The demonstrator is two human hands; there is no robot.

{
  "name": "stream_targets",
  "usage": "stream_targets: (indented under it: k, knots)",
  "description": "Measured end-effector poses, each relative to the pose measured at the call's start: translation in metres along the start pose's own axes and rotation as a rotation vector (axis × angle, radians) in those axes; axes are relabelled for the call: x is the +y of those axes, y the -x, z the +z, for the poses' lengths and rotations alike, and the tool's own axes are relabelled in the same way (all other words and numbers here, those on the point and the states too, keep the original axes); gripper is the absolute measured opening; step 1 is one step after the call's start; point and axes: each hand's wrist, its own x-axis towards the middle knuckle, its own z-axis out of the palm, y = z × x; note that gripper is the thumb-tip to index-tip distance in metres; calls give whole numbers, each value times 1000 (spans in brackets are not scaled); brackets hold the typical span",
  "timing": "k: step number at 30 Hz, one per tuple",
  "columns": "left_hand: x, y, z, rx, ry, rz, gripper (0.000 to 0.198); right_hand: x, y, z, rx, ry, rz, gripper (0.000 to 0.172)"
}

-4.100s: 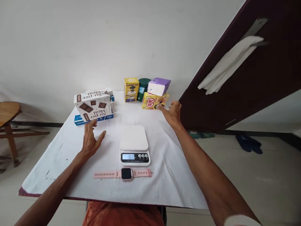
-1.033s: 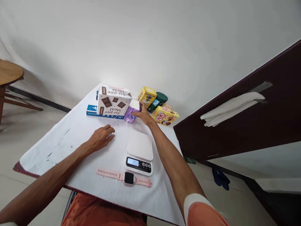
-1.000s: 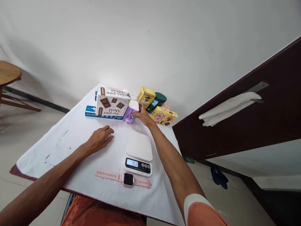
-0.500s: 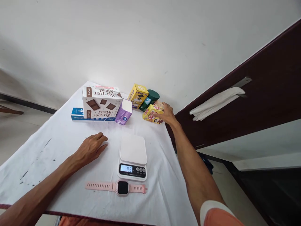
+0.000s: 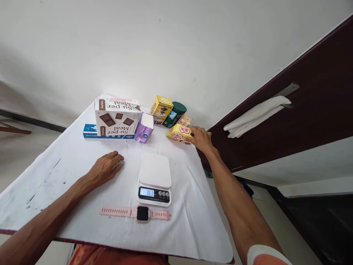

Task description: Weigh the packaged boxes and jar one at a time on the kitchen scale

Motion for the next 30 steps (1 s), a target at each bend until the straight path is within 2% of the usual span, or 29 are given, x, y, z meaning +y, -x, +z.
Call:
stream_targets:
  k: [2, 4, 6, 9, 13, 17, 19, 22, 24, 26, 30]
  knots:
    - [1, 0, -1, -5, 6, -7, 18, -2, 16, -14, 48, -106, -15, 34]
    - [1, 0, -1, -16, 17, -16, 17, -10, 34, -32, 102, -232, -50, 38]
    - [1, 0, -2, -22, 22, -23, 17, -23, 56, -52, 82, -317, -111, 44]
    - [0, 0, -3, -23, 22, -31, 17, -54, 90, -76, 0, -361, -233, 43]
    - [2, 0, -5, -33, 13, -37, 17, -95, 120, -79, -132, -339, -374, 34]
    - [2, 0, -5, -31, 11, -49, 16, -108, 128, -67, -205, -302, -442, 32]
    - [1, 0, -4, -37, 17, -49, 16, -104, 130, -65, -203, -312, -426, 46]
    - [1, 0, -3, -44, 22, -50, 17, -94, 133, -68, -195, -369, -361, 85]
    - [1, -1, -3, -54, 21, -59, 17, -90, 136, -72, -172, -395, -341, 93]
    - [3, -1, -4, -69, 17, -71, 17, -91, 138, -74, -133, -380, -355, 85]
    - [10, 0, -5, -126, -33, -93, 17, -104, 137, -71, -130, -318, -385, 52]
